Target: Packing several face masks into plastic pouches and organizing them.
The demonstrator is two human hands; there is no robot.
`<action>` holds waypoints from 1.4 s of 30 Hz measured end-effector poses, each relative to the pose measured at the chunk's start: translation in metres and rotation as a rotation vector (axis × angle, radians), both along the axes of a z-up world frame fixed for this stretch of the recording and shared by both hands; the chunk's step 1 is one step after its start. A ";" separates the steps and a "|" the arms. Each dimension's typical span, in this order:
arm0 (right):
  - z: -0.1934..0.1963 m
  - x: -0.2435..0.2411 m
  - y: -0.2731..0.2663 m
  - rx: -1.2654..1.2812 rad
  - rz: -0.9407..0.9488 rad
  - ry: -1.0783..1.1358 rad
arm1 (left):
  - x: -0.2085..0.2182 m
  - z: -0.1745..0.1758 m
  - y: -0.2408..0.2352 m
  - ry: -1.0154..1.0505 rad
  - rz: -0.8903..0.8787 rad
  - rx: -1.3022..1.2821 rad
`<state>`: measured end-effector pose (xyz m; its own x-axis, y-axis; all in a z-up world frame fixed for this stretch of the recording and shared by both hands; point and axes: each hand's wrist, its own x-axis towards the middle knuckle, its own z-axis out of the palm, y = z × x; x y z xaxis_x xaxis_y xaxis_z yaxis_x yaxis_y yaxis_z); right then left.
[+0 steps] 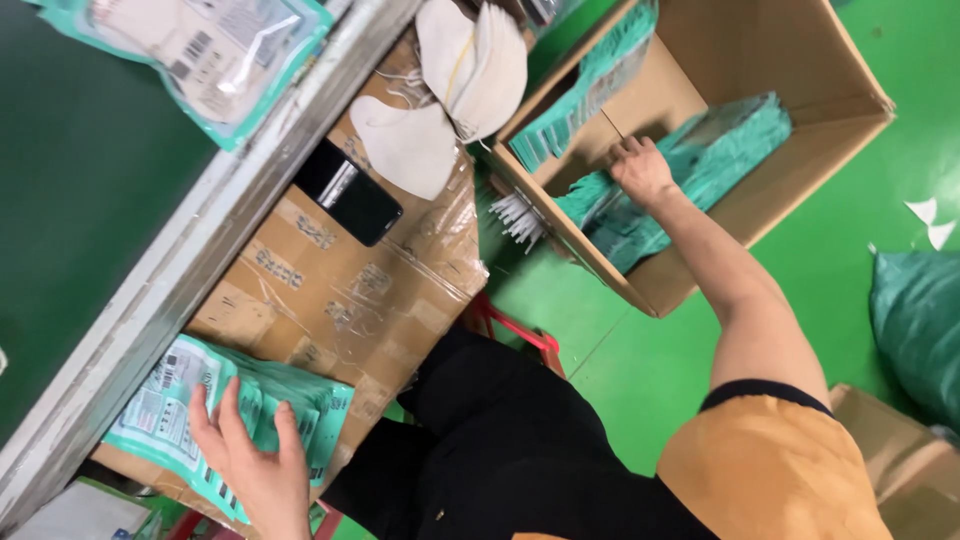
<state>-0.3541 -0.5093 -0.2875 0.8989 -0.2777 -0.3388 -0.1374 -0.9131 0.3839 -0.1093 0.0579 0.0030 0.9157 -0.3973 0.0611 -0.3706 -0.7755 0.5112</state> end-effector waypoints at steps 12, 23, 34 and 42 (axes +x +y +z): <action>0.008 0.102 0.021 0.094 -0.176 -0.625 | 0.003 0.013 -0.009 -0.012 -0.046 0.071; -0.148 0.043 0.019 1.188 -2.072 -0.952 | 0.000 -0.013 0.015 -0.017 -0.038 0.108; -0.171 0.093 0.010 1.649 -2.002 -0.652 | 0.012 -0.041 0.067 -0.102 -0.048 0.164; -0.224 0.064 -0.009 1.674 -1.850 -0.809 | 0.008 0.010 0.025 -0.096 -0.009 0.224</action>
